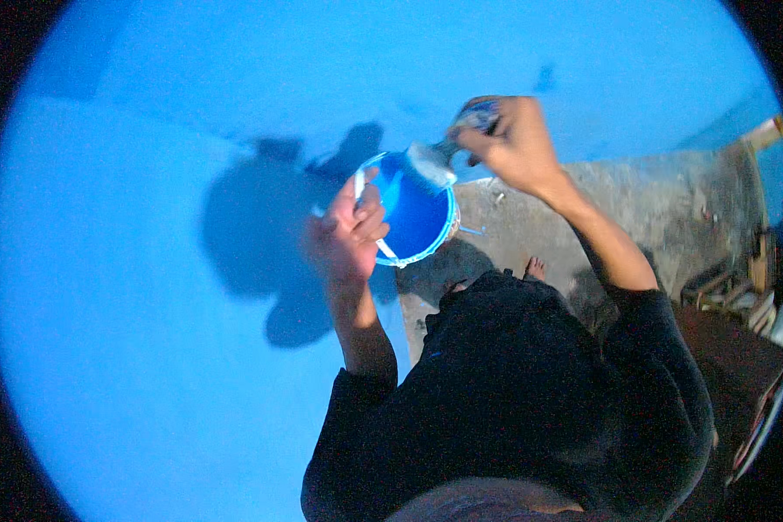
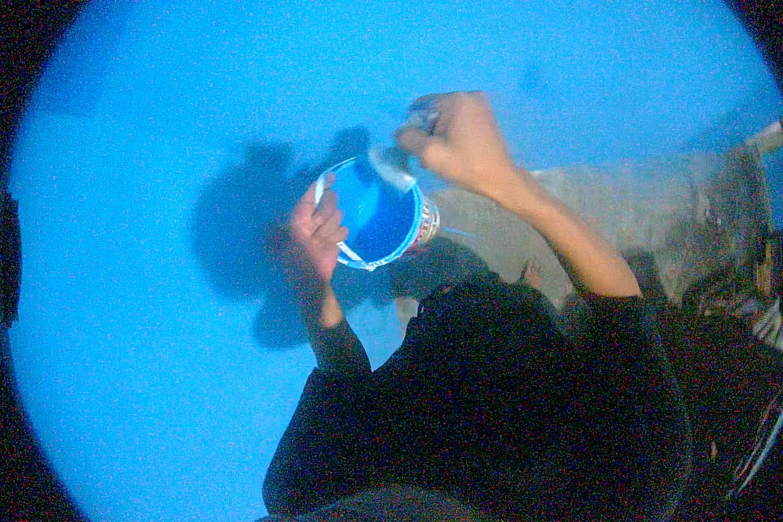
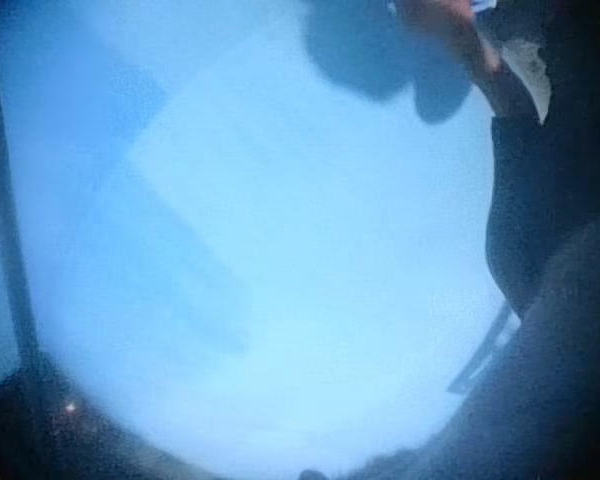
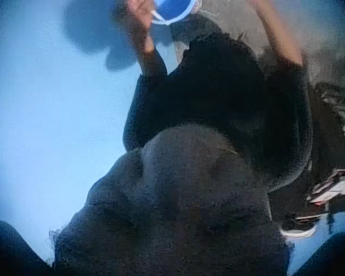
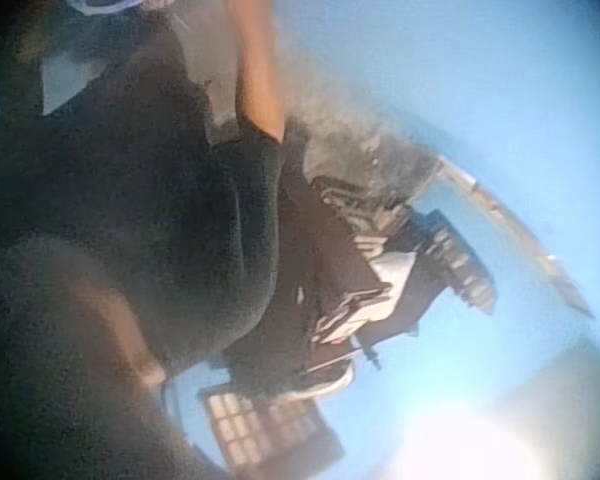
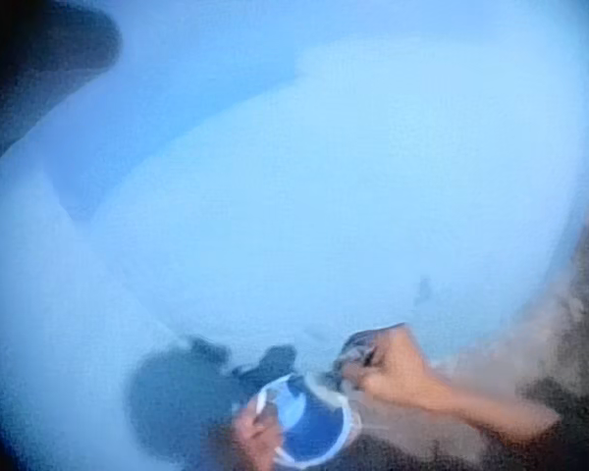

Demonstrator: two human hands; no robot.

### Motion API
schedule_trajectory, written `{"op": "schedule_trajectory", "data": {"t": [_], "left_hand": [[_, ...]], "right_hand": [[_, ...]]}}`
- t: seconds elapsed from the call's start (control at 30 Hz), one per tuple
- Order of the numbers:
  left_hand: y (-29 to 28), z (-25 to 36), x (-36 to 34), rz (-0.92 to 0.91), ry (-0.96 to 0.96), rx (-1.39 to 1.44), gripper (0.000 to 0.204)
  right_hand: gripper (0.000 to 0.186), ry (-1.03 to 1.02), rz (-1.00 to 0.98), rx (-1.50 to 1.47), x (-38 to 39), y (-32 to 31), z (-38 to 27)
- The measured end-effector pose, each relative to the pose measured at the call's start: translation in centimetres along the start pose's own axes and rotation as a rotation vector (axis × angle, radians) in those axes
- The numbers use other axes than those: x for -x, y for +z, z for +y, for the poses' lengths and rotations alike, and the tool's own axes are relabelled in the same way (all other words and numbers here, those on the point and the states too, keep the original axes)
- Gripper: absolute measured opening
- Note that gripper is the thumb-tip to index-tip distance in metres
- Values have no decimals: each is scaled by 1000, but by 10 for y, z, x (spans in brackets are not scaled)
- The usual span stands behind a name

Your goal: The person prepares blue paint by mixing it in a bucket while sitting on the floor, then stands and applies the paint to a wall using a brush. The person repeatedly dips the brush into the bucket and paints the wall surface.

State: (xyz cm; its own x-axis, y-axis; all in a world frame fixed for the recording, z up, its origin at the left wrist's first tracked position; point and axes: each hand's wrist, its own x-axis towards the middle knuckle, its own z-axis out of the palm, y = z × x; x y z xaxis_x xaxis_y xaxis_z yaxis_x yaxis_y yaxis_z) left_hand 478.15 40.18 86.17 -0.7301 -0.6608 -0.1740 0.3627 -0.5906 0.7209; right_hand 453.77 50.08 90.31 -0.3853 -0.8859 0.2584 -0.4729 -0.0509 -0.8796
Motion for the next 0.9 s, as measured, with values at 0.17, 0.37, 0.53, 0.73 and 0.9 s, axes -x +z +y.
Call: {"op": "schedule_trajectory", "data": {"t": [0.17,0.37,0.53,0.73,0.9], "left_hand": [[24,5,-4,45,-47,40,63],[20,13,-7,-2,-129,50,66],[17,12,-8,-139,-108,163,61],[16,14,-10,-176,-102,203,50],[20,17,-4,-175,-116,177,50]], "right_hand": [[18,-267,-158,272,0,42,24],[18,-419,-471,547,-10,89,50],[22,-301,-647,660,-11,96,49],[20,-344,-554,635,-5,90,41],[25,-351,-420,608,1,68,2]]}}
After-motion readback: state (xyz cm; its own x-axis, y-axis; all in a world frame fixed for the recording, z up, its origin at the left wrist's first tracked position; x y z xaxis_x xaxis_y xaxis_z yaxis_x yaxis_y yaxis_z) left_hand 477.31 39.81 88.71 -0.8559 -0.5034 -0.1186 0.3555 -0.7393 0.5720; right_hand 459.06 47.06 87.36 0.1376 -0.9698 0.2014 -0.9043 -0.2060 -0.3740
